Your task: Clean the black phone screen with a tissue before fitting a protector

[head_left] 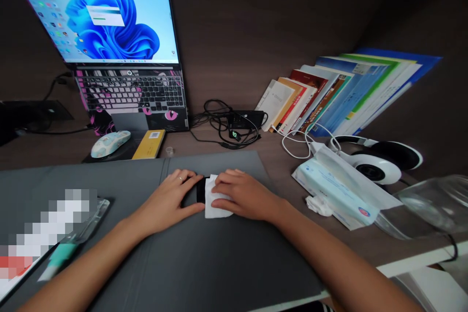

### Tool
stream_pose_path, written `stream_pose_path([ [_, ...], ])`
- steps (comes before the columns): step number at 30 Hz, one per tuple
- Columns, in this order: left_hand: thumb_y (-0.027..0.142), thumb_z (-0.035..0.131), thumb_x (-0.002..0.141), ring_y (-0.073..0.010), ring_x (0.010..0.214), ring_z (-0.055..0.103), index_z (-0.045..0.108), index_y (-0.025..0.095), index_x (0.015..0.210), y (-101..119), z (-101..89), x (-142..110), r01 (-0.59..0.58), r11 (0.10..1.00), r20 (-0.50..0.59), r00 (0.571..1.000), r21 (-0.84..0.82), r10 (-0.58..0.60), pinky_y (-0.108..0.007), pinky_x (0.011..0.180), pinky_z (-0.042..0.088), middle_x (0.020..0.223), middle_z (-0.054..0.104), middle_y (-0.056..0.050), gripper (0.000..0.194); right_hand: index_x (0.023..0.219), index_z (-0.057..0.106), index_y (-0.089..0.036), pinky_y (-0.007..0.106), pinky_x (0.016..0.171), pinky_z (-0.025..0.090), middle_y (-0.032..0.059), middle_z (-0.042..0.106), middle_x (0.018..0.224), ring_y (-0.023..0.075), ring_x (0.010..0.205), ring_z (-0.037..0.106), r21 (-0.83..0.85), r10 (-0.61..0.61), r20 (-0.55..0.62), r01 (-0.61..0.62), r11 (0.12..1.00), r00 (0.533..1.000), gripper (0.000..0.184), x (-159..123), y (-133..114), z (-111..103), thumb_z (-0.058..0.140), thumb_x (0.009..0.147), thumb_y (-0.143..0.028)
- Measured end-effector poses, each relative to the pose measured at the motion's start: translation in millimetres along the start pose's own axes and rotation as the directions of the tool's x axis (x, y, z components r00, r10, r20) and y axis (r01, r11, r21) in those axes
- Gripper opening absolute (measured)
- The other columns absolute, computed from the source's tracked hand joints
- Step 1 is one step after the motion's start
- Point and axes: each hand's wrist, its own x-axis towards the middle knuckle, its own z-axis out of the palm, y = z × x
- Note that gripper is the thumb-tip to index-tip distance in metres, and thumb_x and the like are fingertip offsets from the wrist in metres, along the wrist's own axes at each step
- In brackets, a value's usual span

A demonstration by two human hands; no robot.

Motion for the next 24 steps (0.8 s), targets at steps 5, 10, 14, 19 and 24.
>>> stream_pose_path([
  [5, 0.045, 0.061, 0.096, -0.0293, 0.114, 0.052, 0.054, 0.025, 0.138, 1.5, -1.6, 0.3, -0.020, 1.000, 0.007, 1.000, -0.011, 0.020, -0.047, 0.100, 0.047, 0.125, 0.057, -0.008, 0.047, 0.128, 0.062, -0.018, 0.042, 0.097, 0.043, 0.0117, 0.062, 0.125, 0.0252, 0.107, 0.055, -0.012, -0.050, 0.046, 0.051, 0.999, 0.998, 0.031, 4.0, -4.4, 3.9, 0.055, 0.101, -0.032],
  [10, 0.047, 0.061, 0.096, -0.0289, 0.113, 0.052, 0.054, 0.023, 0.134, 1.9, -1.5, 1.3, -0.019, 1.000, 0.013, 1.000, -0.007, 0.019, -0.047, 0.098, 0.047, 0.125, 0.057, -0.009, 0.046, 0.131, 0.061, -0.019, 0.043, 0.098, 0.042, 0.0120, 0.061, 0.130, 0.0266, 0.113, 0.054, -0.019, -0.017, 0.026, 0.017, 1.000, 1.000, 0.033, 3.1, -2.2, 5.3, 0.053, 0.102, -0.032],
  [14, 0.043, 0.064, 0.093, -0.0290, 0.113, 0.052, 0.057, 0.021, 0.131, 1.5, -1.1, 1.9, -0.018, 1.000, 0.000, 1.000, -0.008, 0.018, -0.046, 0.098, 0.046, 0.125, 0.057, -0.009, 0.044, 0.134, 0.058, -0.014, 0.044, 0.097, 0.042, 0.0163, 0.060, 0.132, 0.0293, 0.115, 0.052, -0.071, -0.016, 0.023, 0.018, 0.997, 1.000, 0.047, 2.2, -2.9, 6.8, 0.055, 0.100, -0.047],
  [19, 0.043, 0.065, 0.093, -0.0292, 0.112, 0.052, 0.055, 0.022, 0.135, 2.9, -2.1, 1.5, -0.009, 1.000, 0.016, 1.000, -0.004, 0.009, -0.046, 0.098, 0.047, 0.125, 0.057, -0.008, 0.048, 0.133, 0.060, -0.016, 0.043, 0.096, 0.042, 0.0147, 0.061, 0.129, 0.0280, 0.111, 0.053, -0.050, -0.018, 0.012, 0.018, 0.999, 1.000, 0.049, 2.4, -4.0, 8.2, 0.053, 0.100, -0.052],
  [24, 0.044, 0.065, 0.093, -0.0298, 0.113, 0.053, 0.056, 0.023, 0.132, 3.2, -1.4, 0.6, -0.008, 1.000, 0.003, 1.000, -0.008, 0.008, -0.047, 0.098, 0.047, 0.126, 0.057, -0.009, 0.046, 0.135, 0.058, -0.014, 0.044, 0.096, 0.043, 0.0161, 0.061, 0.130, 0.0295, 0.113, 0.052, -0.056, -0.017, 0.014, 0.018, 0.998, 1.000, 0.054, 2.4, -4.8, 8.9, 0.056, 0.098, -0.053],
])
